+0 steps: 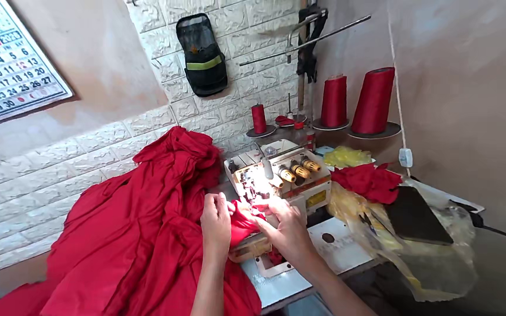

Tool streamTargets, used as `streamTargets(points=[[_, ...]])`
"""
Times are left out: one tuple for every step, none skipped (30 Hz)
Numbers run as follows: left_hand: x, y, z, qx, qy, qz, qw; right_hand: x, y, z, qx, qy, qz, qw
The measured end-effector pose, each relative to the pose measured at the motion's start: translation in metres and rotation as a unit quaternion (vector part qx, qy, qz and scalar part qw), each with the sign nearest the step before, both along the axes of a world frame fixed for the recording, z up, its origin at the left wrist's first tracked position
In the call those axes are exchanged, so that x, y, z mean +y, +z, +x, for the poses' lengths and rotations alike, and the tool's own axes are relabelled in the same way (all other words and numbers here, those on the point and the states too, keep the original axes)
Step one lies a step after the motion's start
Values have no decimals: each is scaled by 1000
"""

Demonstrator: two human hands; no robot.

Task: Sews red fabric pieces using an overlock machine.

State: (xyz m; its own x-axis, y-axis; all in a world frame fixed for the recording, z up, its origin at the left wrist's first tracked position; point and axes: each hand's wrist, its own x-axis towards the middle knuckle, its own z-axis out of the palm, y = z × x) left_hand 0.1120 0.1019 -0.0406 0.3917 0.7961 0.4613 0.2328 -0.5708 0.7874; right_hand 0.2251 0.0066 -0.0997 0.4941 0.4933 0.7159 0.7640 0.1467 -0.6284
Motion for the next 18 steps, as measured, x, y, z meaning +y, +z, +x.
streamTargets(points=[[-2, 5, -1, 52, 29, -4, 998, 0, -1, 0, -4, 0, -2, 1000], [-4, 10, -2, 104, 34, -20, 994, -1, -4, -1, -8, -3, -1, 1000], [-4, 11, -3, 142, 16, -22, 989, -1, -6, -3, -14, -12, 4, 1000], [-1, 7, -3, 157, -6, -4, 988, -1, -8, -4, -20, -21, 10, 1000], [1, 3, -2, 150, -24, 19, 988, -1, -10, -5, -26, -27, 15, 999], [3, -2, -1, 124, -39, 32, 991, -1, -10, -5, -30, -30, 18, 999], [5, -7, 1, 82, -56, 31, 995, -2, -11, -5, -31, -29, 18, 999], [5, -12, 3, 33, -76, 21, 996, -2, -11, -5, -30, -27, 17, 999], [4, -16, 4, -15, -96, 10, 995, -3, -12, -4, -30, -24, 16, 999], [2, -17, 4, -56, -113, -1, 992, -3, -12, -3, -31, -21, 17, 999], [-1, -14, 3, -97, -130, -18, 987, -2, -13, -1, -31, -17, 16, 999], [-5, -10, 2, -134, -144, -36, 980, -2, -13, 0, -29, -13, 13, 999], [-8, -6, 1, -165, -154, -60, 972, -1, -14, 2, -23, -8, 10, 1000], [-11, -2, 2, -188, -164, -91, 964, -1, -14, 2, -14, -5, 7, 1000], [-12, -1, 2, -204, -176, -121, 955, -1, -13, 2, -3, -4, 2, 1000], [-12, -2, 3, -217, -185, -148, 947, -1, -11, 1, 10, 0, -2, 1000], [-11, -3, 5, -230, -189, -170, 939, -1, -8, 1, 24, 8, -1, 1000], [-11, -4, 7, -242, -185, -190, 933, -1, -5, 0, 39, 19, 0, 999]])
